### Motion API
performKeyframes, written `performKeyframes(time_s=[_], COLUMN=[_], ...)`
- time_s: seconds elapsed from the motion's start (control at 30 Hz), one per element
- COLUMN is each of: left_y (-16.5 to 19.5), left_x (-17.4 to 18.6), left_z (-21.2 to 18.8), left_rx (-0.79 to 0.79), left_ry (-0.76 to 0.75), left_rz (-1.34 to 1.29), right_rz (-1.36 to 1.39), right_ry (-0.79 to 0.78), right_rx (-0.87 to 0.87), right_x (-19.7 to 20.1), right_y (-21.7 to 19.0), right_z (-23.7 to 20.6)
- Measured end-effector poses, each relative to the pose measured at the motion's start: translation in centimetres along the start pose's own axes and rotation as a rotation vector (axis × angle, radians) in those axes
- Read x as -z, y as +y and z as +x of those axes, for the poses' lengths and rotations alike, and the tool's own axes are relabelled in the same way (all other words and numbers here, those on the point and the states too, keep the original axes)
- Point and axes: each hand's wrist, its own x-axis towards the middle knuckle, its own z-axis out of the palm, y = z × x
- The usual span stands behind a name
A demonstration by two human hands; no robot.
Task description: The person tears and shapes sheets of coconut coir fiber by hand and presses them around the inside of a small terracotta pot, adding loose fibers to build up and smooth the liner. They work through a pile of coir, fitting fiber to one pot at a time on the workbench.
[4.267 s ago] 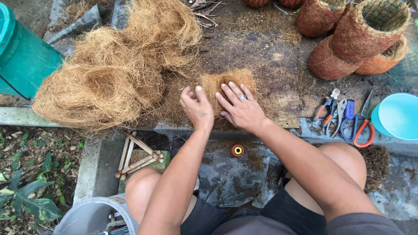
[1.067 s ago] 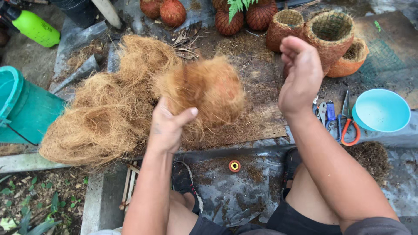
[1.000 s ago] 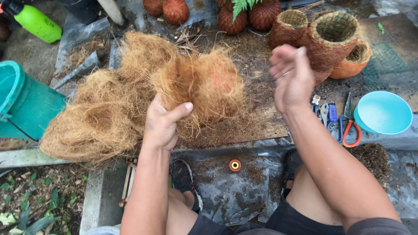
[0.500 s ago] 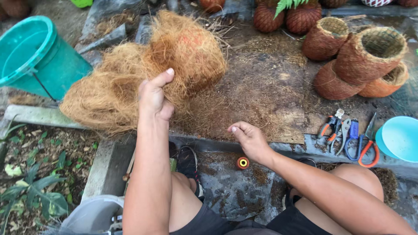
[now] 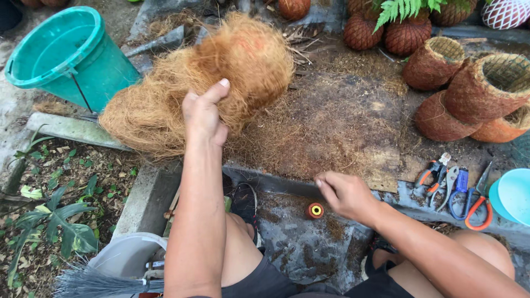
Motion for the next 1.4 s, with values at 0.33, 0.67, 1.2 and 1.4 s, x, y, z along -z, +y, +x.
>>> performKeyframes(time_s=[0.33, 0.67, 1.2, 1.4], left_y=[-2.7, -3.2, -2.2, -2.6], left_x=[-2.5, -4.5, -3.4, -3.4], left_z=[-7.4, -13.8, -8.9, -7.0], left_rx=[-0.427, -0.04, -0.158, -0.384], left_ry=[-0.664, -1.176, -0.764, -0.692], left_rz=[0.631, 0.552, 0.143, 0.434], right_rz=[-0.442, -0.351, 0.503, 0.102], right_ry=[0.187, 0.393, -0.038, 0.061], right_rx=[0.453, 0.323, -0.631, 0.291], right_x=[19.5, 21.5, -3.5, 2.1], right_y=[-6.7, 0.2, 2.7, -6.1], right_z=[-3.9, 2.1, 1.2, -2.2])
